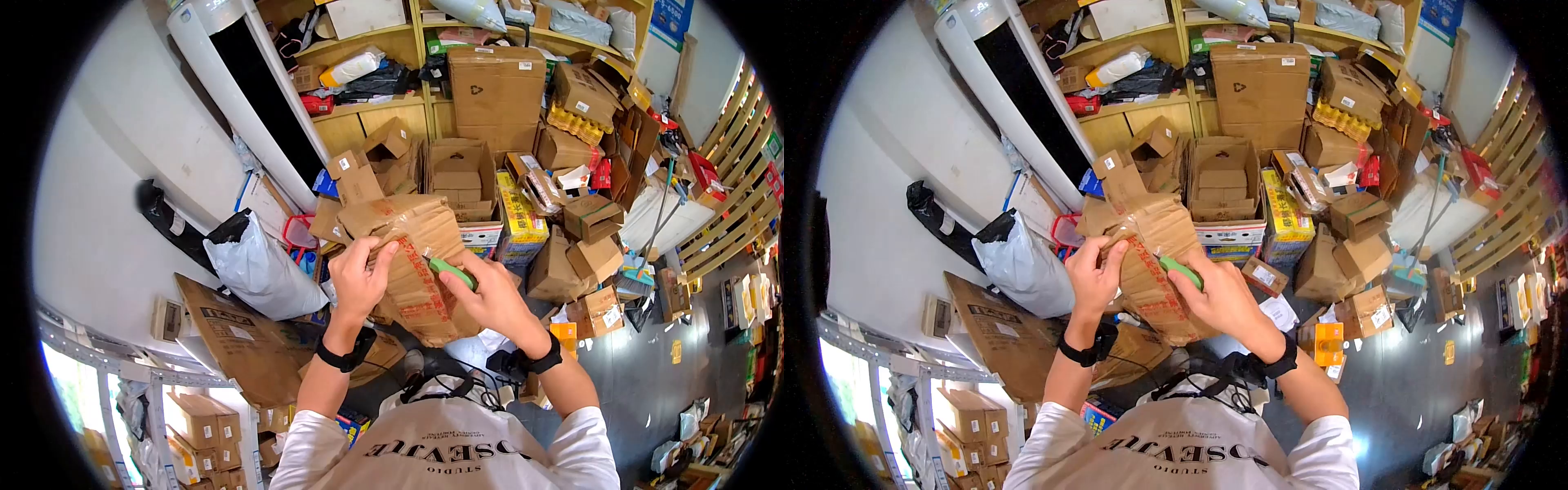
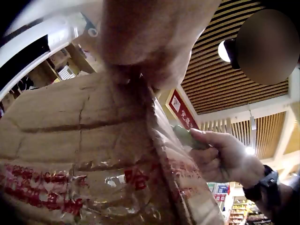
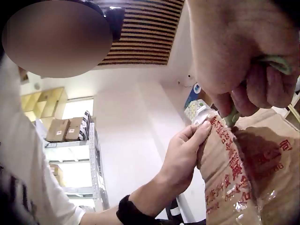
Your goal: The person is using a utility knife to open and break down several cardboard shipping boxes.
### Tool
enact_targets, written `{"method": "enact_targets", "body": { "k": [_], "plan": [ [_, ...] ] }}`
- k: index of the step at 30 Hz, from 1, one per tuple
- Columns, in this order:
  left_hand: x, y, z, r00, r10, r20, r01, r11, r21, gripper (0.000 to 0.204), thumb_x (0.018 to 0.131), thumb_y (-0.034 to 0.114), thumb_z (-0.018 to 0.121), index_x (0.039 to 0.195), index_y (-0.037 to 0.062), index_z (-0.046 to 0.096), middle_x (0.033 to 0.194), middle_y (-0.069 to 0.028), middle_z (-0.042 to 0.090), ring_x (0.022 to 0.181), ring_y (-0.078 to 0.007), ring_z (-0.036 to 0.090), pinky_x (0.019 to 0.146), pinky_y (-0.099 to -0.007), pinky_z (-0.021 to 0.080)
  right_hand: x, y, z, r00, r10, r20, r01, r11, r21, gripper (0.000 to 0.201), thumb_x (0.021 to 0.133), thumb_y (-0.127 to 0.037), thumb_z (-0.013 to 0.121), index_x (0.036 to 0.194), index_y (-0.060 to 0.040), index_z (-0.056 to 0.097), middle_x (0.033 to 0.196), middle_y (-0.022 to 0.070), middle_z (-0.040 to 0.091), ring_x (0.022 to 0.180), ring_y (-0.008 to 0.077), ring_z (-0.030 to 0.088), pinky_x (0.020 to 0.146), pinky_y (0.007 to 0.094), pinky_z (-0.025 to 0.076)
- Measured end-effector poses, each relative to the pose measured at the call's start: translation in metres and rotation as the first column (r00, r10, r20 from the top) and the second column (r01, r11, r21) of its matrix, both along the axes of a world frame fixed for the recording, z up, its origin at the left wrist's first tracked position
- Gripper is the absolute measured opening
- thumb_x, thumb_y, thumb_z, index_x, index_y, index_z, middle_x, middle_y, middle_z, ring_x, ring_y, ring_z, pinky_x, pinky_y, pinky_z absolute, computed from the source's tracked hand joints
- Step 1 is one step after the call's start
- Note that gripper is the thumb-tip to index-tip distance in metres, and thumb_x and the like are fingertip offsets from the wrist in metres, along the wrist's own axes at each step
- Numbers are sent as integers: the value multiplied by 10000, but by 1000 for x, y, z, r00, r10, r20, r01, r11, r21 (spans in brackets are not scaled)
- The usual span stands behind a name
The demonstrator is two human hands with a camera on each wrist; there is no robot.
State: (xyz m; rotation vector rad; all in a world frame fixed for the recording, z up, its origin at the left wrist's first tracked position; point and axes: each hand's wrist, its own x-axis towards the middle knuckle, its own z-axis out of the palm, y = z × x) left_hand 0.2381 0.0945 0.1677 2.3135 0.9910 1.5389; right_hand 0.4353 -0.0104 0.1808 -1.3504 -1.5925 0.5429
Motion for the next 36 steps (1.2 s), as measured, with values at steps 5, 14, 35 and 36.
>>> {"method": "enact_targets", "body": {
  "k": [5,14,35,36],
  "plan": [
    [1,0,-6,998,-10,-64,11,1000,16,195,821,135,761,827,-6,627,684,-158,632,558,-297,626,510,-334,470,-8,-13,-13,997,-46,-67,43,998,-40,180,902,-170,650,952,-3,607,698,256,612,684,443,621,564,458,483],
    [9,1,-17,995,-47,-91,45,999,-16,173,828,140,749,814,5,641,675,-149,633,554,-296,624,503,-333,469,-12,-31,-25,992,-114,-56,104,983,-153,178,905,-168,653,949,-3,602,691,228,617,598,379,611,513,407,455],
    [9,13,9,991,-55,-124,47,997,-62,192,863,176,716,797,9,647,649,-155,624,536,-298,615,493,-342,451,-16,-18,-36,975,-129,-180,126,992,-26,196,925,-172,628,996,8,598,705,257,612,699,449,626,557,460,484],
    [10,12,9,992,-46,-114,39,997,-66,192,866,177,715,801,10,648,648,-156,625,533,-291,615,493,-341,450,-15,-19,-37,980,-125,-155,114,991,-76,202,924,-180,630,999,5,600,702,261,610,701,454,624,557,466,483]
  ]
}}
